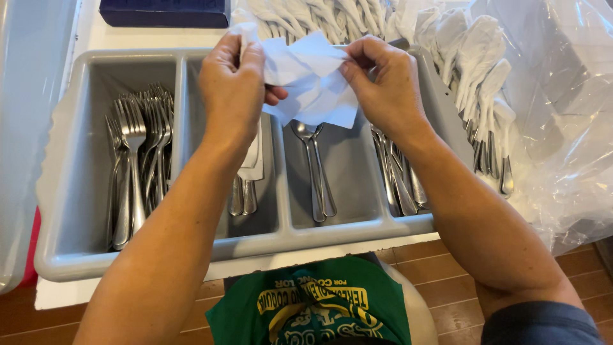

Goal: The person takes forks and spoons from a gray divider tray, wraps each piece individually in a white paper napkin, and places the finished items onto a stack on the table.

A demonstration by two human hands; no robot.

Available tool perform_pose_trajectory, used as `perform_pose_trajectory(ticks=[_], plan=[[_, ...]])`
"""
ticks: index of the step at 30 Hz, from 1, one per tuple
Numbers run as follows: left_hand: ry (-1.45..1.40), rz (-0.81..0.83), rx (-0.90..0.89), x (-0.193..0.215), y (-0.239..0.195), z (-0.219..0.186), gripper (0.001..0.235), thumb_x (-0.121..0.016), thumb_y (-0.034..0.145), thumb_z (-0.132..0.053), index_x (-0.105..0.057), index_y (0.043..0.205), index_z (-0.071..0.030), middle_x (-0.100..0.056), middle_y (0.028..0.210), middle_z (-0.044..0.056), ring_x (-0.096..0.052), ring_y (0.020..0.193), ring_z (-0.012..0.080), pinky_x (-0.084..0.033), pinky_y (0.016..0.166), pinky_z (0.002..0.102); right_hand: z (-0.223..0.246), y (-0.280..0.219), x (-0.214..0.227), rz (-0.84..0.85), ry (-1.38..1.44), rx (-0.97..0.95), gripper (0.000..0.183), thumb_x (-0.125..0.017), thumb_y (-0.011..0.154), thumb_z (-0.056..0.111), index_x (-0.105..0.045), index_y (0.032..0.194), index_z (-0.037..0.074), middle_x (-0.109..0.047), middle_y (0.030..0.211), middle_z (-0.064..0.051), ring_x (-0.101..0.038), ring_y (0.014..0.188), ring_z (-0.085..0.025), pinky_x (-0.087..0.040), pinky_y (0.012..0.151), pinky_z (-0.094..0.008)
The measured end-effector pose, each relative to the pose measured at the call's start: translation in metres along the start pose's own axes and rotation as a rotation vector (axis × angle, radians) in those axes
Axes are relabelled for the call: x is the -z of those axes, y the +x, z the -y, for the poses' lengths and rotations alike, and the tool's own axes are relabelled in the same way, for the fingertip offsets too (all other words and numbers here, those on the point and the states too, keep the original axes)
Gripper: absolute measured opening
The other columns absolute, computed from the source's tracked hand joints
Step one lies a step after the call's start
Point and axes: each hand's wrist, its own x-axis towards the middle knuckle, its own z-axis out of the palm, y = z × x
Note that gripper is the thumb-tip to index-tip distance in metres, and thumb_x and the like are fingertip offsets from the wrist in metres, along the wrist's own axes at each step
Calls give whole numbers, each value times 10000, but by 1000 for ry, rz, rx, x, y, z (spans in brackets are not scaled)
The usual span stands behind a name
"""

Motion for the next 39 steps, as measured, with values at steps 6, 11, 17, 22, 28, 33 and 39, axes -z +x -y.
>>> perform_pose_trajectory(ticks=[6, 11, 17, 22, 28, 33, 39], plan=[[-215, -36, 126, 14, 2, 1, 170, -507, 1032, -118, -622, 1052, 6, -704, 812, 115, -660, 504, 153, -491, 413, 250, 1, -7, -17, 216, 313, -146, 216, -762, 922, 121, -691, 1108, 36, -724, 960, 41, -652, 879, -22, -554, 797, -226], [-193, -32, 91, 19, 4, -2, 179, -511, 1021, -115, -633, 1055, 11, -714, 822, 121, -661, 514, 155, -494, 422, 246, -29, -2, -21, 282, 503, -162, 186, -693, 1009, 67, -733, 1184, 19, -721, 997, 27, -617, 895, -37, -517, 852, -235], [-227, -54, 139, 24, 7, -4, 151, -506, 1003, -106, -619, 1021, -9, -706, 800, 110, -659, 514, 151, -491, 413, 245, -50, 9, -8, 263, 554, -176, 195, -647, 1021, 19, -730, 1196, 33, -720, 994, 23, -639, 894, -51, -538, 874, -226], [-295, -70, 109, 28, 9, -2, 110, -517, 1019, -90, -583, 975, -13, -692, 793, 113, -664, 538, 165, -501, 448, 259, -49, 13, -6, -18, 79, 46, 153, -666, 1024, 29, -750, 1152, 21, -724, 949, 8, -635, 858, -45, -528, 798, -204], [-251, -119, -39, 12, -1, 2, 150, -481, 1060, -136, -587, 1034, -33, -681, 813, 82, -666, 549, 151, -538, 479, 262, 7, -22, -3, 89, 292, 26, 254, -604, 1149, 200, -782, 1089, 30, -634, 800, 24, -568, 740, -38, -425, 661, -207], [-189, -96, -127, -6, -17, 7, 157, -485, 1113, -152, -569, 1084, -23, -678, 887, 74, -677, 626, 132, -587, 530, 276, 38, -33, -47, 524, 548, -159, 473, -414, 1097, 410, -492, 1466, 123, -604, 879, 13, -638, 764, -49, -508, 614, -215], [-222, -62, -10, -17, -21, 8, 147, -468, 1083, -165, -538, 1087, -35, -688, 847, 94, -673, 564, 145, -554, 474, 259, 10, -13, -49, 382, 1153, -496, 596, -397, 1088, 536, -564, 1190, -27, -674, 970, -98, -585, 728, -168, -486, 694, -313]])
